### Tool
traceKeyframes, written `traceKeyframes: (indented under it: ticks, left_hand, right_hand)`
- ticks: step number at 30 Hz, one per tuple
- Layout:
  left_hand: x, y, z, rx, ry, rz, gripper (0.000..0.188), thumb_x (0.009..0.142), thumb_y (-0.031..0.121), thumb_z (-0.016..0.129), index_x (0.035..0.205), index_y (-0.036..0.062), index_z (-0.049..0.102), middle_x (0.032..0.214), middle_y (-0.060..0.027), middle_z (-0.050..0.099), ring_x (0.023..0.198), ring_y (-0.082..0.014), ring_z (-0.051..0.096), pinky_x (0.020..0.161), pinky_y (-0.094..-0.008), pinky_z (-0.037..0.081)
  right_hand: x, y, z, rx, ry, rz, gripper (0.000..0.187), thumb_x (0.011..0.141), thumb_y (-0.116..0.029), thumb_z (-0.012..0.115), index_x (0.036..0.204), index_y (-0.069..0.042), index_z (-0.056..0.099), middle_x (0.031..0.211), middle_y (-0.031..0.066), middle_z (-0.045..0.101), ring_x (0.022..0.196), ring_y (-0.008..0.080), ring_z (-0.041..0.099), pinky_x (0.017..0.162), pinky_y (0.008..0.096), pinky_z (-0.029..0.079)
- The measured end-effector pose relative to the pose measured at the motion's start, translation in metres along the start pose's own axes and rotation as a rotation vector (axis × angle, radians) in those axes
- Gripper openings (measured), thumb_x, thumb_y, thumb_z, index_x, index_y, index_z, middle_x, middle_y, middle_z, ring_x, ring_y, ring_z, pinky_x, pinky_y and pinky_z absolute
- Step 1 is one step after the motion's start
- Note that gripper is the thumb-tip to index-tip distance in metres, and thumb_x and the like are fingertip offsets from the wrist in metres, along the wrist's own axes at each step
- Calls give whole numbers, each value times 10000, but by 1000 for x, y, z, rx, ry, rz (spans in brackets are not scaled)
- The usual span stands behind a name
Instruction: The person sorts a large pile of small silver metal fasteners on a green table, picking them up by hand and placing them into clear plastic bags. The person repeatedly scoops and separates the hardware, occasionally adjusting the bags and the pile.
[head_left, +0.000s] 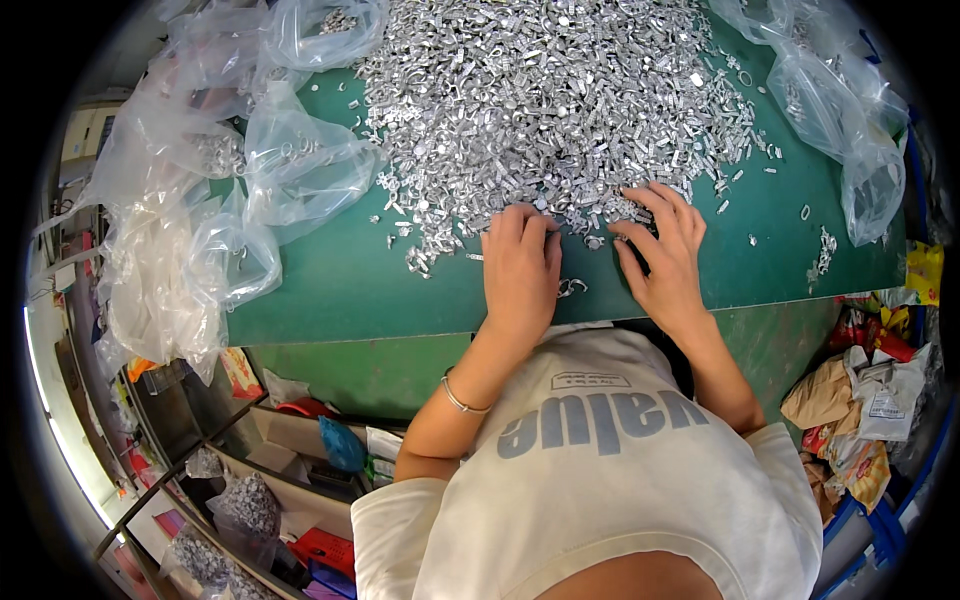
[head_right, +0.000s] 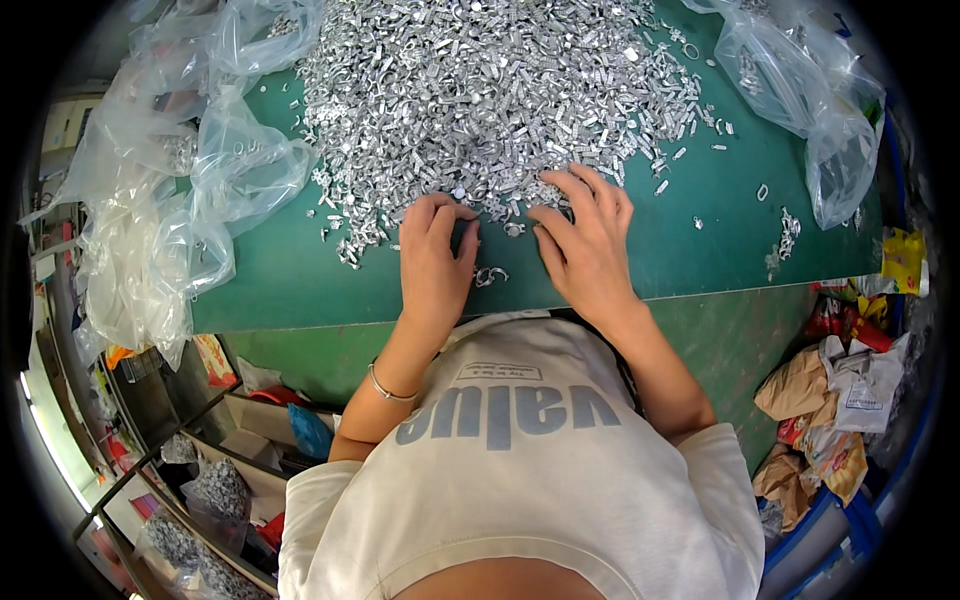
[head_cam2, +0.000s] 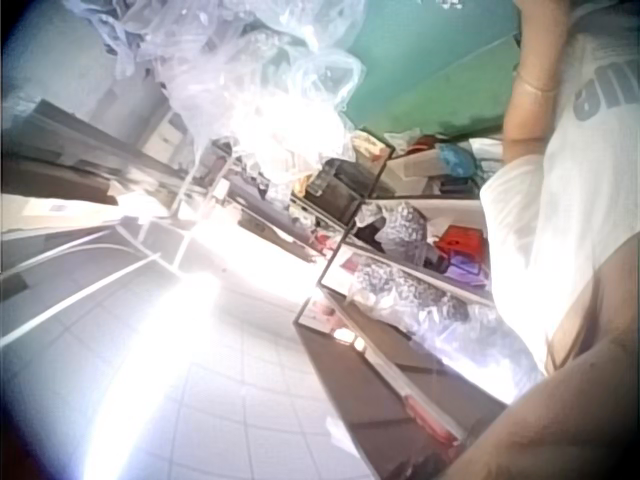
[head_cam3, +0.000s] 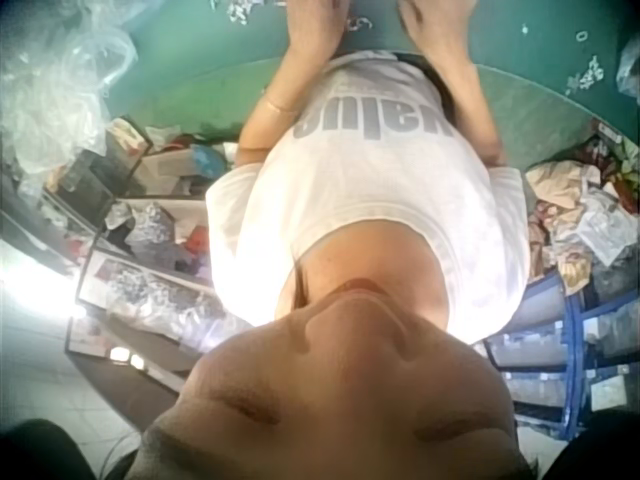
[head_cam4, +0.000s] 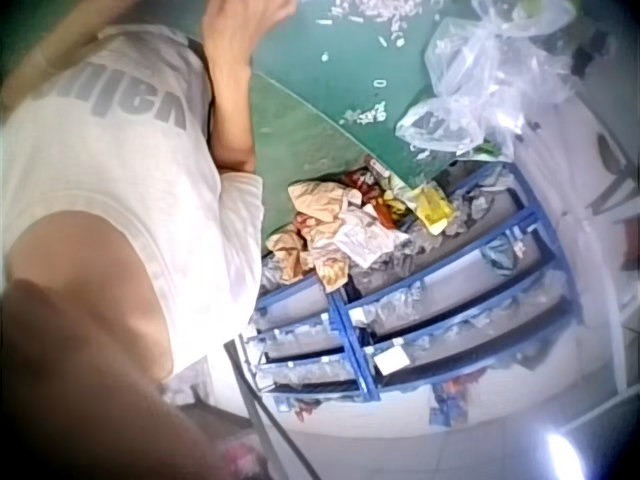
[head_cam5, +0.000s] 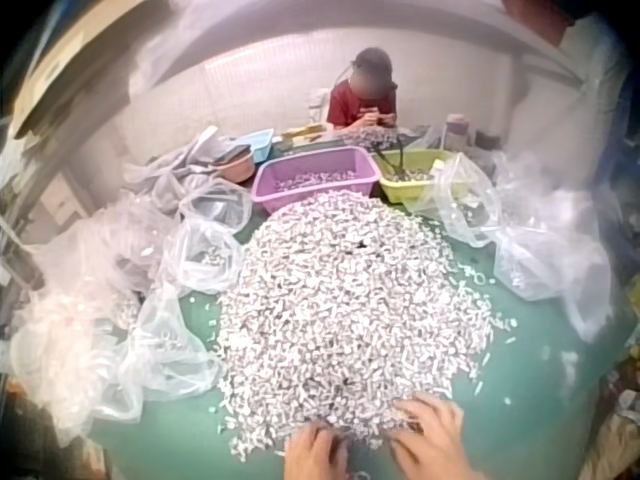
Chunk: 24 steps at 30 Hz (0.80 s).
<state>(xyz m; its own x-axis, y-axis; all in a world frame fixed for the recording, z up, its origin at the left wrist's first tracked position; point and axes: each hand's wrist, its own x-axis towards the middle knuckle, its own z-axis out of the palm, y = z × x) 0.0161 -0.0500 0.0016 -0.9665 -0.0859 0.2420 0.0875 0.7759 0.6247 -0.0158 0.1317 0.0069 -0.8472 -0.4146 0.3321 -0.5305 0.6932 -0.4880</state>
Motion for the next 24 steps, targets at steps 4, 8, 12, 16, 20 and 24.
traceKeyframes:
  ticks: [4, 8, 12, 16, 20, 24]
  left_hand:
    - [-1, -2, 0, 3, -9, 41, 210, 772, 4, 709, 962, 31, 625, 968, -106, 577, 907, -295, 551, 772, -389, 414]
    - [1, -1, -2, 15, -22, 48, 185, 773, 5, 707, 941, 32, 634, 949, -95, 585, 904, -289, 557, 772, -389, 414]
    - [-2, -1, -5, 24, -15, 56, 150, 780, 2, 698, 915, 35, 641, 947, -87, 598, 898, -282, 561, 761, -383, 407]
    - [-11, 1, -15, -8, -73, 82, 136, 798, -21, 665, 922, 31, 641, 970, -85, 604, 899, -280, 561, 753, -378, 400]
    - [-21, 1, -23, -26, -174, 73, 165, 813, -58, 618, 954, 24, 640, 994, -93, 596, 910, -284, 555, 767, -380, 402]
    - [-21, 3, -21, -92, -120, 49, 192, 815, -74, 601, 980, 17, 638, 1006, -108, 582, 926, -295, 547, 798, -383, 408]
  right_hand:
    - [3, -6, 3, 6, -72, -63, 164, 773, -80, 706, 931, -103, 670, 1289, 75, 526, 1263, 326, 419, 1011, 495, 279]
    - [2, -3, 4, 20, -65, -72, 158, 776, -92, 711, 927, -103, 666, 1280, 59, 536, 1264, 315, 428, 1019, 502, 272]
    - [-2, 2, 0, 16, -84, -57, 160, 772, -96, 720, 921, -104, 664, 1268, 44, 545, 1267, 303, 434, 1027, 501, 267]
    - [-3, 2, -3, 8, -84, -51, 155, 769, -91, 721, 913, -102, 665, 1265, 46, 546, 1264, 305, 436, 1030, 501, 266]
    - [-1, 2, -1, 38, -28, -17, 150, 769, -86, 718, 912, -102, 674, 1266, 43, 548, 1258, 304, 440, 1027, 500, 271]
    - [3, -8, 0, -8, -77, -89, 162, 763, -79, 719, 918, -104, 683, 1258, 44, 555, 1248, 302, 448, 1015, 491, 285]
